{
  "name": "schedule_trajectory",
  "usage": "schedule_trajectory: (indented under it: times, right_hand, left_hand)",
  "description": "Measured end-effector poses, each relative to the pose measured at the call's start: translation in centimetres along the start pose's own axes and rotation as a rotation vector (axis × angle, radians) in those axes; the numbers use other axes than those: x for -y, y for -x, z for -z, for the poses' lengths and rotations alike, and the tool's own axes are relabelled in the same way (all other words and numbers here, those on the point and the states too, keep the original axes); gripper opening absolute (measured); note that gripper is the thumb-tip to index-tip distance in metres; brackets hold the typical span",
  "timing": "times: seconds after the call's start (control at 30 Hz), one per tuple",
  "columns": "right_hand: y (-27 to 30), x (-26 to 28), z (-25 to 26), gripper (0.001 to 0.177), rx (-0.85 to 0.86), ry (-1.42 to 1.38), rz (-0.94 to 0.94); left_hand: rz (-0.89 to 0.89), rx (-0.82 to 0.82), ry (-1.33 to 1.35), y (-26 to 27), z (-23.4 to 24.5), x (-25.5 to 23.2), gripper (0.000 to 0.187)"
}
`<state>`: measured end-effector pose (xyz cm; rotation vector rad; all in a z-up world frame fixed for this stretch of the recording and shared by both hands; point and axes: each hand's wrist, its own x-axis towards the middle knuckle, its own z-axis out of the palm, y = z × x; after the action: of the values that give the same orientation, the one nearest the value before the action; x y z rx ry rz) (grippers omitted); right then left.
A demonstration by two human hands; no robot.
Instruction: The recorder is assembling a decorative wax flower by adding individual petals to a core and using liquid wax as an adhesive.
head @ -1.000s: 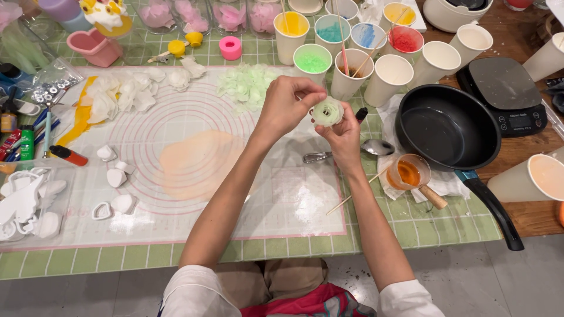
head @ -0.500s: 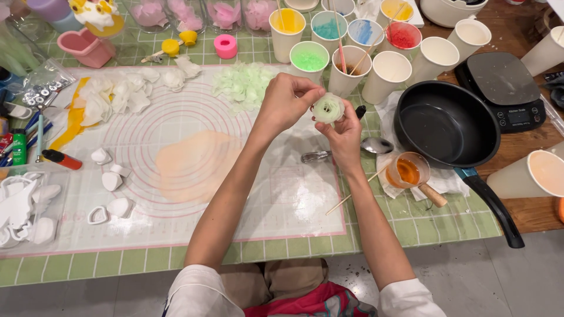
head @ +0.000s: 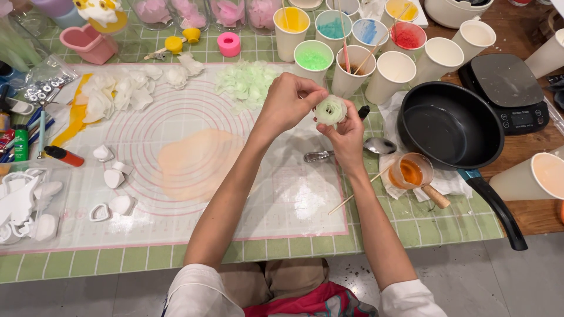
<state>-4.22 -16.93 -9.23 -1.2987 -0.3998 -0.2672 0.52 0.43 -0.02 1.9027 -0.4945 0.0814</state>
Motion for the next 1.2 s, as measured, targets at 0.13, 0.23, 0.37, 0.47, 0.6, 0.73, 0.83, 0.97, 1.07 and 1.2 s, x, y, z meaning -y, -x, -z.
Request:
schedule_trajectory:
  times: [0.13,0.23,0.37,0.47,0.6,0.73,0.83,0.97,1.07,1.2]
  right_hand:
    - [0.0,0.6,-0.3,0.054,0.009,0.031,0.05]
    - [0.0,0.7,-0.3,0.051,0.017,0.072,0.057]
    - [0.1,0.1,0.0,0.045,0.012,0.074,0.058]
    - [0.1,-0.8,0.6,0.039,-0.015,-0.008,0.006]
    - [0.2,-0.7,0.6,0.042,0.01,0.079,0.067]
    - [0.1,-0.6,0.5,0.038,0.007,0.031,0.038]
    - [0.1,-0.8,0.7,0.037,0.004,0.022,0.035]
    - [0.1,-0.9,0.7,0.038,-0.001,0.043,0.044]
    - [0.1,-0.8,0.7,0.036,-0.003,0.038,0.037]
    - [0.2,-1.1,0.7,0.035,-0.031,-0.032,-0.024]
  left_hand:
    - [-0.003,0.014,0.11,-0.2,0.3,0.4,0.019]
    - [-0.01,0.04,0.18,-0.3,0.9,0.7,0.018]
    - [-0.004,0.106,0.145,-0.1,1.6,-0.1,0.017]
    - [0.002,0.133,0.121,-0.1,1.5,-0.2,0.018]
    - [0.024,0.13,0.112,-0.1,1.3,-0.2,0.018]
    - [0.032,0.116,0.086,0.0,1.4,-0.3,0.018]
    - [0.025,0.115,0.084,0.0,1.3,-0.3,0.017]
    - [0.017,0.112,0.075,0.0,1.2,-0.3,0.018]
    - [0.006,0.107,0.074,0.0,1.2,-0.1,0.018]
    - [0.004,0.083,0.06,0.0,1.1,0.0,0.019]
